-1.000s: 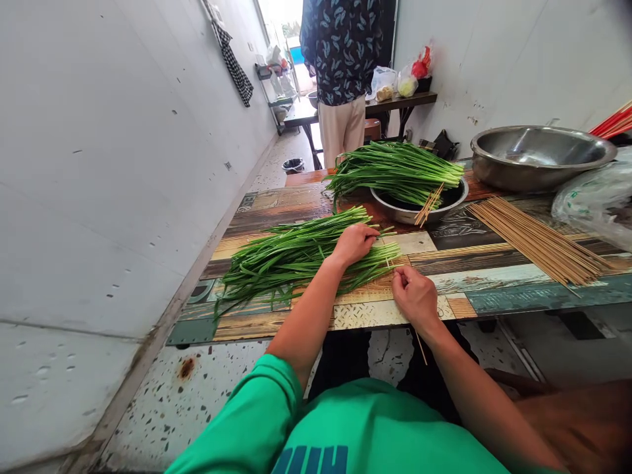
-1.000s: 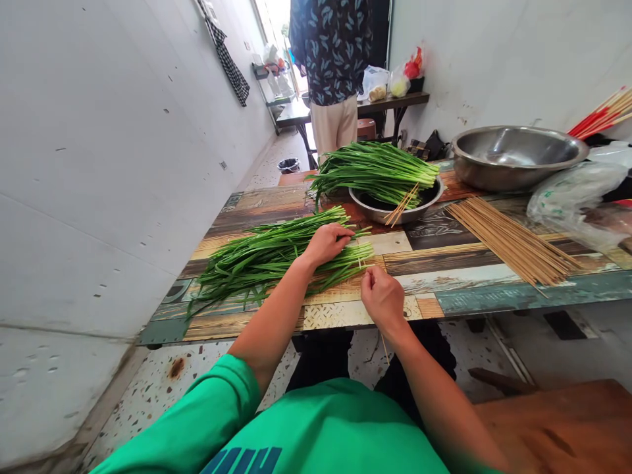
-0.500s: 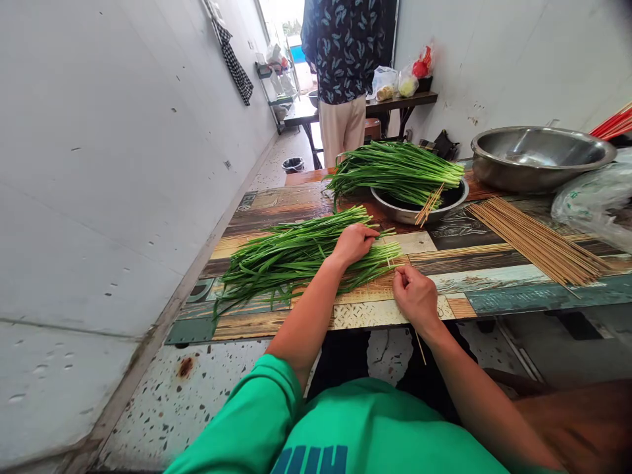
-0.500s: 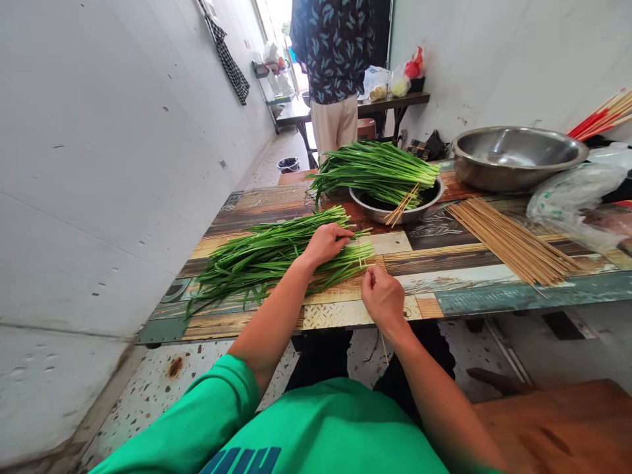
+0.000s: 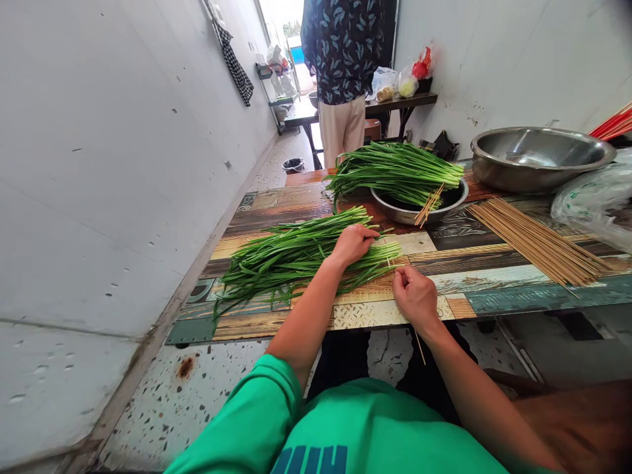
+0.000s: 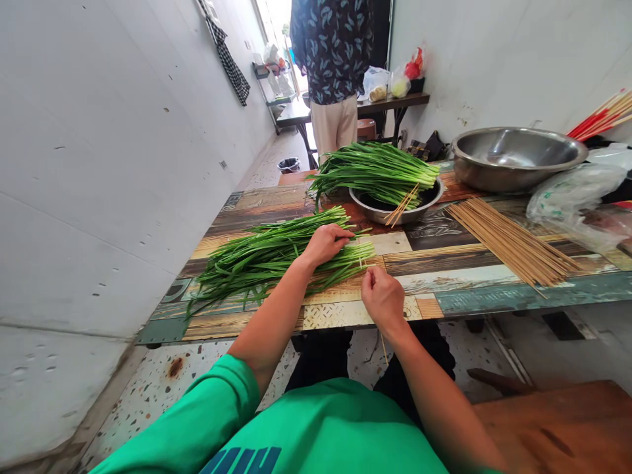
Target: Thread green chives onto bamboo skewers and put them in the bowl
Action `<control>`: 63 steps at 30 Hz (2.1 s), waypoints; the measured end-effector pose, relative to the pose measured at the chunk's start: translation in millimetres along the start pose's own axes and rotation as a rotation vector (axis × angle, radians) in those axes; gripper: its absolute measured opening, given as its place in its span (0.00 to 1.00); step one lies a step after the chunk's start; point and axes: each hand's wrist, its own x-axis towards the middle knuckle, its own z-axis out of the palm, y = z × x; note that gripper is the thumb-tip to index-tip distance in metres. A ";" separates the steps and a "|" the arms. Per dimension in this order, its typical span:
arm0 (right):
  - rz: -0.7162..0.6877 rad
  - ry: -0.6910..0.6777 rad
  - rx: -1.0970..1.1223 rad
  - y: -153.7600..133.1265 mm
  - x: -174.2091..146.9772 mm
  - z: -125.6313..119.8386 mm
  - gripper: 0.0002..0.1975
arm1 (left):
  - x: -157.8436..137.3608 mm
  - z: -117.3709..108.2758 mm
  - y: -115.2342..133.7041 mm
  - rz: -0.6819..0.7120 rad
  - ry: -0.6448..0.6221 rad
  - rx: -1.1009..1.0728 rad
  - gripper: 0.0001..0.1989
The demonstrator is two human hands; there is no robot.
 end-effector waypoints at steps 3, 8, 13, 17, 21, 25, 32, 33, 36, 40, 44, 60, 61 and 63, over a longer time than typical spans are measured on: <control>0.006 -0.002 0.000 0.3 0.3 0.5 0.12 | 0.6 0.7 -2.5 0.015 0.002 -0.013 0.14; 0.011 -0.004 -0.022 0.7 0.5 0.5 0.13 | 1.8 2.6 -6.4 0.048 -0.047 -0.057 0.14; -0.006 0.003 -0.047 1.8 -0.2 0.4 0.13 | 1.8 -0.6 -10.5 0.093 -0.120 -0.105 0.14; -0.013 0.007 -0.047 2.6 -0.6 1.5 0.13 | 0.2 -7.3 -11.9 0.166 -0.216 -0.135 0.14; -0.013 0.002 -0.047 1.9 -0.5 1.3 0.12 | 2.4 -5.3 -6.6 0.100 -0.020 -0.057 0.15; -0.020 -0.004 -0.043 0.6 -0.9 0.1 0.11 | 10.4 4.7 -3.5 0.029 0.138 0.109 0.12; -0.021 -0.022 -0.041 -0.7 -0.9 -1.6 0.11 | 17.4 13.2 -4.9 0.070 -0.004 0.275 0.08; -0.020 -0.027 -0.040 -0.7 -0.7 -1.8 0.11 | 17.1 12.9 -3.3 0.066 -0.009 0.276 0.07; -0.004 -0.030 -0.031 -0.5 0.0 -2.6 0.11 | 15.3 10.5 2.5 0.034 -0.006 0.241 0.07; 0.012 -0.039 -0.004 -0.4 0.2 -3.1 0.11 | 11.9 6.5 4.6 0.017 0.088 0.153 0.11; 0.007 -0.035 0.015 -0.8 -0.3 -3.2 0.11 | 8.5 4.8 0.2 -0.041 0.055 0.036 0.15; -0.012 -0.036 0.014 0.1 0.0 -2.9 0.11 | 5.4 9.0 2.3 -0.052 0.013 -0.027 0.12; -0.013 -0.038 0.015 0.2 0.0 -2.9 0.11 | 5.5 9.6 2.2 -0.056 0.013 -0.033 0.12; -0.017 -0.041 0.020 0.7 0.0 -2.7 0.12 | 5.6 10.1 1.8 -0.047 0.010 -0.041 0.12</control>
